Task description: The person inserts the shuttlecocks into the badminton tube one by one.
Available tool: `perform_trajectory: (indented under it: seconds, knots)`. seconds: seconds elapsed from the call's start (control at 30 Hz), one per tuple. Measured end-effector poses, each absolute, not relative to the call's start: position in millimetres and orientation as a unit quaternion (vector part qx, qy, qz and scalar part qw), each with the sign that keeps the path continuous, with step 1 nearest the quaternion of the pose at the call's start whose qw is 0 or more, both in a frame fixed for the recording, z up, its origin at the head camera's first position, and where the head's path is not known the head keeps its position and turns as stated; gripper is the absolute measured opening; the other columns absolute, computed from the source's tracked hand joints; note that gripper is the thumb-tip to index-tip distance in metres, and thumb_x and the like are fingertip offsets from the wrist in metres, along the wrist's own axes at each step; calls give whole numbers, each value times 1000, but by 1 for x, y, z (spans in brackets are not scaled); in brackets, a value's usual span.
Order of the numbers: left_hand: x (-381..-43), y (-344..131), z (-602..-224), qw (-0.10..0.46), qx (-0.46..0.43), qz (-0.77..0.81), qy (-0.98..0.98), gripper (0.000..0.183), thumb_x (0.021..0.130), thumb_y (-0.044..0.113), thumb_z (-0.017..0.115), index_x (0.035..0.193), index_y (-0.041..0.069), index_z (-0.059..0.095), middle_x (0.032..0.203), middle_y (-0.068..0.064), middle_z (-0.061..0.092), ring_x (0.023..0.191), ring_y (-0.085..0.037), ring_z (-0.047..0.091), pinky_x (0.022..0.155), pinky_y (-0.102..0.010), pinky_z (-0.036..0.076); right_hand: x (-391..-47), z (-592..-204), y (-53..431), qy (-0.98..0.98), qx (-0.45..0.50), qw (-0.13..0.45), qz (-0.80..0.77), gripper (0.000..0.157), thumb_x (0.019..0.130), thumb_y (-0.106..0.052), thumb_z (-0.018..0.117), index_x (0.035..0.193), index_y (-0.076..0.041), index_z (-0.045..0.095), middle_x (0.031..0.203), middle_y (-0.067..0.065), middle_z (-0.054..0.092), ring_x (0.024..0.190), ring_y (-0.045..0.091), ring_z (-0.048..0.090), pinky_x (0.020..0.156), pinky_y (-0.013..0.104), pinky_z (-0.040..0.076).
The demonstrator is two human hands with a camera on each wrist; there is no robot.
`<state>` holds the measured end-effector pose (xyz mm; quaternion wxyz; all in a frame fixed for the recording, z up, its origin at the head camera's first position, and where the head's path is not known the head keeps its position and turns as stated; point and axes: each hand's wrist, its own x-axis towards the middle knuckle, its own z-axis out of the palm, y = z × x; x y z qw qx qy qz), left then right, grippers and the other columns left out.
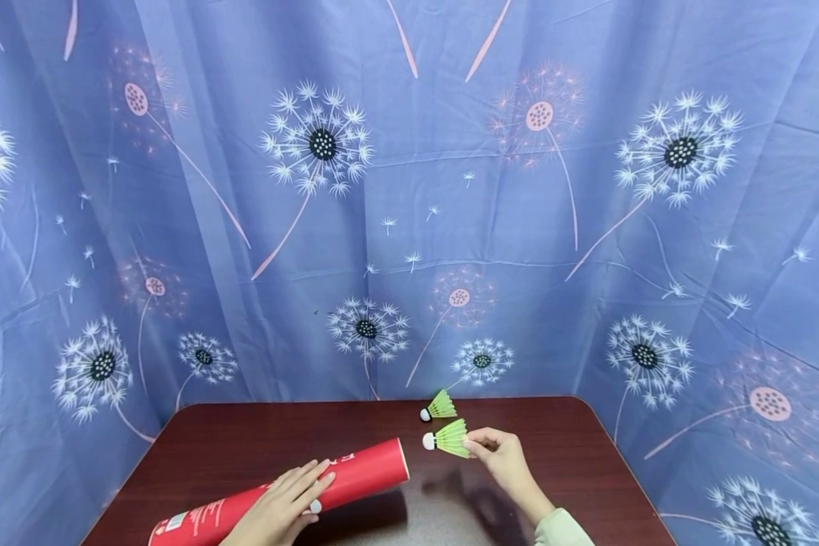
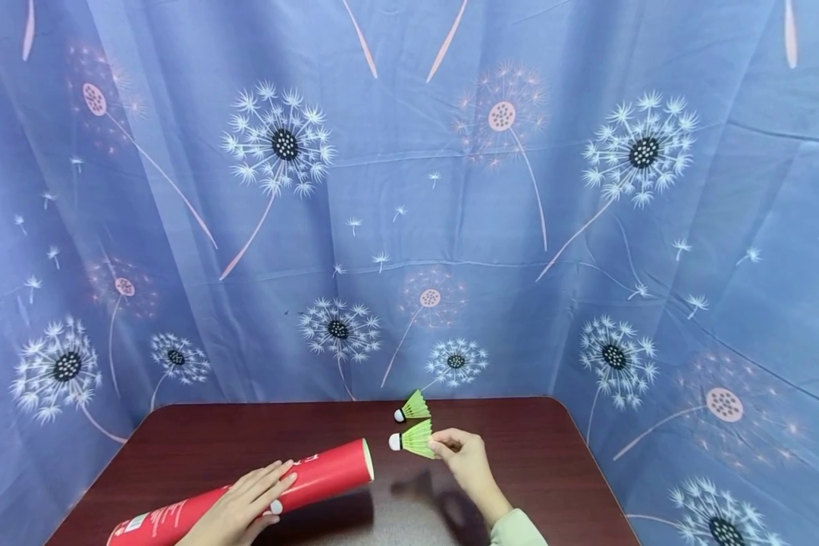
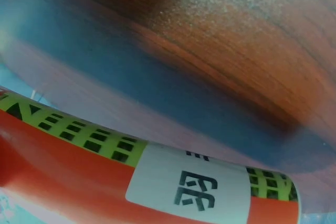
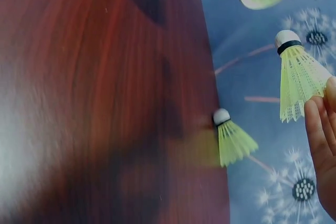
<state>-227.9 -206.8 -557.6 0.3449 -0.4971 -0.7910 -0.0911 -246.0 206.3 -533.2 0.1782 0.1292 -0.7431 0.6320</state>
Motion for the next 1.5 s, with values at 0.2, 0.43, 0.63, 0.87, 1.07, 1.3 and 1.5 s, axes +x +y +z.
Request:
perform_trajectory:
  seconds: [0.2,0.43,0.63,0.87,1.07,1.3,1.5]
  knots:
    - [-228,-204,-558,349,-499,-89,-788,53,102,42,37,136,4,54,134,-17,55,119,-30,53,115,-27,18,-240,-534,188,-734,173,145,640,12,80,4,72,87,12,67,77,24,68,65,8,65,60,34,58]
    - [-230,-201,-559,350,-502,-95,-785,52,101,41,42,136,4,54,134,-18,55,127,-26,48,115,-28,19,-238,-534,169,-732,189,122,643,10,81,3,71,86,11,68,77,24,68,65,7,65,61,33,58]
    - [-229,-198,-560,359,-499,-96,-783,53,102,42,38,135,4,55,134,-17,55,122,-28,51,115,-28,19,-235,-533,155,-737,183,126,638,7,79,1,74,83,6,71,76,19,70,64,4,62,60,27,56]
    - [-227,-198,-558,350,-498,-103,-786,50,100,38,47,136,5,54,136,-16,54,117,-32,54,114,-29,20,-236,-540,148,-746,191,154,619,4,77,4,75,80,3,73,75,14,70,62,1,60,55,23,53]
    - [-225,-198,-559,330,-497,-100,-796,51,98,38,51,138,6,52,137,-15,53,117,-32,53,116,-27,15,-236,-544,145,-755,206,204,587,6,74,2,77,80,2,75,74,12,70,60,2,60,51,19,51]
    - [-223,-200,-559,312,-484,-99,-812,52,101,42,38,139,9,52,139,-13,52,121,-31,53,115,-26,16,-233,-546,144,-772,270,275,505,7,76,2,75,83,-1,75,74,5,70,60,11,64,53,16,50]
    - [-224,-201,-558,317,-492,-105,-804,52,102,40,40,139,6,51,138,-16,52,119,-33,53,115,-27,16,-235,-546,143,-771,292,285,489,6,77,2,74,82,0,74,75,2,70,63,5,64,55,16,51]
